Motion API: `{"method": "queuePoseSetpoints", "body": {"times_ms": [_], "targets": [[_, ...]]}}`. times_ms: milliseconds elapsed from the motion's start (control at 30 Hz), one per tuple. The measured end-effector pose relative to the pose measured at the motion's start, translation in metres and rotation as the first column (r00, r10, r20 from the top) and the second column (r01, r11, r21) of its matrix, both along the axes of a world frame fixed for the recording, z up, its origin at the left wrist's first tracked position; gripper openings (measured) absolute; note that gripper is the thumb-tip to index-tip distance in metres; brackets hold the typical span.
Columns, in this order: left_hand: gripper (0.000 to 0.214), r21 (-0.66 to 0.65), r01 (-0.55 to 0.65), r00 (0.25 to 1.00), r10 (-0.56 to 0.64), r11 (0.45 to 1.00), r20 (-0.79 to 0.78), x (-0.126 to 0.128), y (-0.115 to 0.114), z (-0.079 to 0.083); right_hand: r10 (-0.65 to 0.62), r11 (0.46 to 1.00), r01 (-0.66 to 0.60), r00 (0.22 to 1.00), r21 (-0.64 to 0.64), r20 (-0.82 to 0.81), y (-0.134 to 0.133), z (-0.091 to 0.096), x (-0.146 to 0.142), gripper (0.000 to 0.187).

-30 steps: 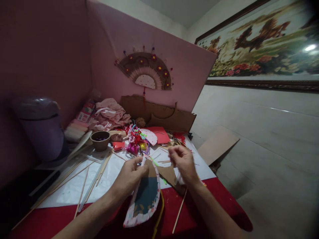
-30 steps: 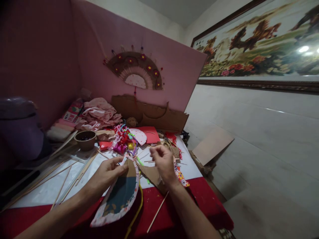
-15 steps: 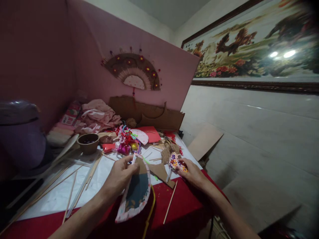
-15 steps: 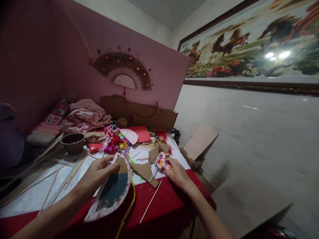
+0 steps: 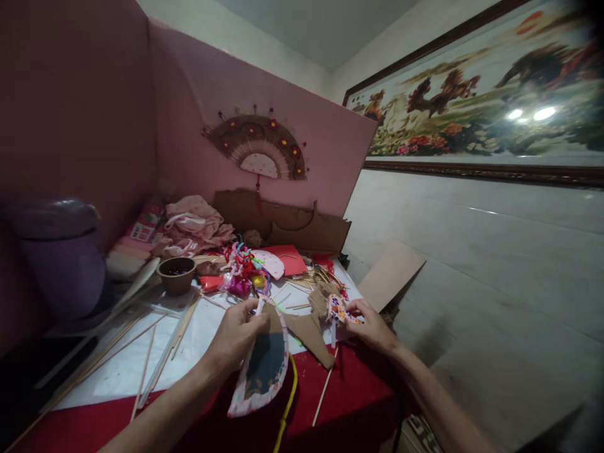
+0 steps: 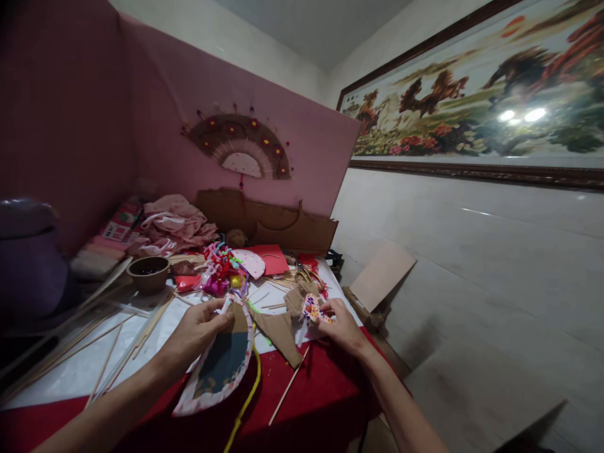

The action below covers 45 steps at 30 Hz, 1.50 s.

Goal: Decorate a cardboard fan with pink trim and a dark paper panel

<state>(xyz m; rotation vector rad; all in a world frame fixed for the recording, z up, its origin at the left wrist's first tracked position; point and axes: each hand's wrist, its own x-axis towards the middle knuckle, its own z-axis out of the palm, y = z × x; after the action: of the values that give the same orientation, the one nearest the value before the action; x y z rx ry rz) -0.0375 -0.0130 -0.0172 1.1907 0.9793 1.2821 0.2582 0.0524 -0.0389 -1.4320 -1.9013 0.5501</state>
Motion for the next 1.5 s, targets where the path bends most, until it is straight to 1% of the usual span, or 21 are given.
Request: {"method": "queuePoseSetpoints", "body": {"times_ms": [67,100,200,267,333,433,500,533,600,667,733,800,867,900,1000,1100,1167,1300,1500], "targets": [[0.018,-0.006,-0.001,1.0,0.001,1.0,0.001,0.0,0.0,-0.001,0.032,0.999,-0.031,0.999,0.028,-0.042,0.001,0.0,0.001,0.018],[0.02,-0.008,0.001,1.0,-0.001,1.0,0.0,0.0,0.0,-0.002,0.049,0.999,-0.049,0.994,0.002,-0.096,0.001,0.0,0.0,0.019],[0.021,0.012,-0.003,1.0,0.003,1.0,-0.023,0.0,0.0,-0.003,0.04,0.982,-0.092,0.957,-0.167,-0.287,0.001,0.001,-0.001,0.023],[0.021,0.027,-0.027,0.999,0.028,0.999,-0.04,0.0,-0.001,-0.004,0.007,0.961,-0.105,0.934,-0.256,-0.357,0.0,0.002,-0.002,0.029],[0.022,0.03,-0.052,0.998,0.053,0.998,-0.042,0.0,-0.001,-0.005,-0.024,0.944,-0.116,0.91,-0.308,-0.414,-0.001,0.005,-0.003,0.035],[0.023,0.015,-0.062,0.997,0.063,0.998,-0.035,0.0,-0.002,-0.003,-0.08,0.939,-0.102,0.864,-0.328,-0.497,-0.001,0.008,-0.003,0.037],[0.023,0.006,-0.058,0.998,0.058,0.998,-0.03,0.001,-0.002,-0.001,-0.089,0.952,-0.08,0.852,-0.297,-0.516,-0.002,0.011,-0.004,0.035],[0.023,0.005,-0.053,0.998,0.053,0.999,-0.029,0.001,-0.002,-0.001,-0.08,0.956,-0.089,0.838,-0.281,-0.539,-0.002,0.013,-0.005,0.034],[0.024,0.004,-0.038,0.999,0.038,0.999,-0.034,0.001,-0.002,0.0,-0.069,0.96,-0.115,0.784,-0.254,-0.616,-0.005,0.018,-0.006,0.032],[0.026,0.006,-0.022,0.998,0.022,1.0,-0.051,0.001,-0.002,-0.001,-0.067,0.951,-0.169,0.703,-0.258,-0.708,-0.011,0.024,-0.009,0.029],[0.027,0.011,-0.016,0.997,0.017,1.0,-0.075,0.001,-0.002,-0.001,-0.072,0.923,-0.253,0.625,-0.289,-0.777,-0.021,0.031,-0.015,0.028],[0.026,0.023,-0.011,0.996,0.013,1.0,-0.088,0.001,-0.003,-0.001,-0.069,0.891,-0.335,0.57,-0.308,-0.819,-0.034,0.036,-0.024,0.027],[0.024,0.038,0.004,0.996,0.0,0.999,-0.087,0.002,-0.006,0.001,-0.078,0.888,-0.329,0.582,-0.321,-0.81,-0.049,0.04,-0.038,0.023],[0.024,0.045,0.016,0.997,-0.013,0.999,-0.081,0.003,-0.007,0.002,-0.061,0.893,-0.321,0.607,-0.316,-0.792,-0.057,0.041,-0.045,0.022],[0.025,0.058,0.056,0.997,-0.053,0.997,-0.058,0.006,-0.011,0.005,0.012,0.876,-0.338,0.728,-0.344,-0.685,-0.078,0.043,-0.068,0.027],[0.021,0.075,0.055,0.997,-0.051,0.996,-0.055,0.006,-0.012,0.005,0.133,0.905,-0.326,0.826,-0.272,-0.547,-0.09,0.043,-0.083,0.026],[0.02,0.08,0.045,0.997,-0.04,0.996,-0.071,0.006,-0.013,0.005,0.191,0.915,-0.328,0.865,-0.236,-0.464,-0.092,0.043,-0.089,0.024],[0.017,0.084,0.026,0.994,-0.018,0.996,-0.105,0.005,-0.013,0.004,0.243,0.917,-0.337,0.896,-0.214,-0.37,-0.087,0.045,-0.096,0.022],[0.016,0.109,0.005,0.99,0.011,0.994,-0.143,0.005,-0.01,-0.002,0.342,0.901,-0.395,0.901,-0.179,-0.265,-0.077,0.052,-0.098,0.018]]}}
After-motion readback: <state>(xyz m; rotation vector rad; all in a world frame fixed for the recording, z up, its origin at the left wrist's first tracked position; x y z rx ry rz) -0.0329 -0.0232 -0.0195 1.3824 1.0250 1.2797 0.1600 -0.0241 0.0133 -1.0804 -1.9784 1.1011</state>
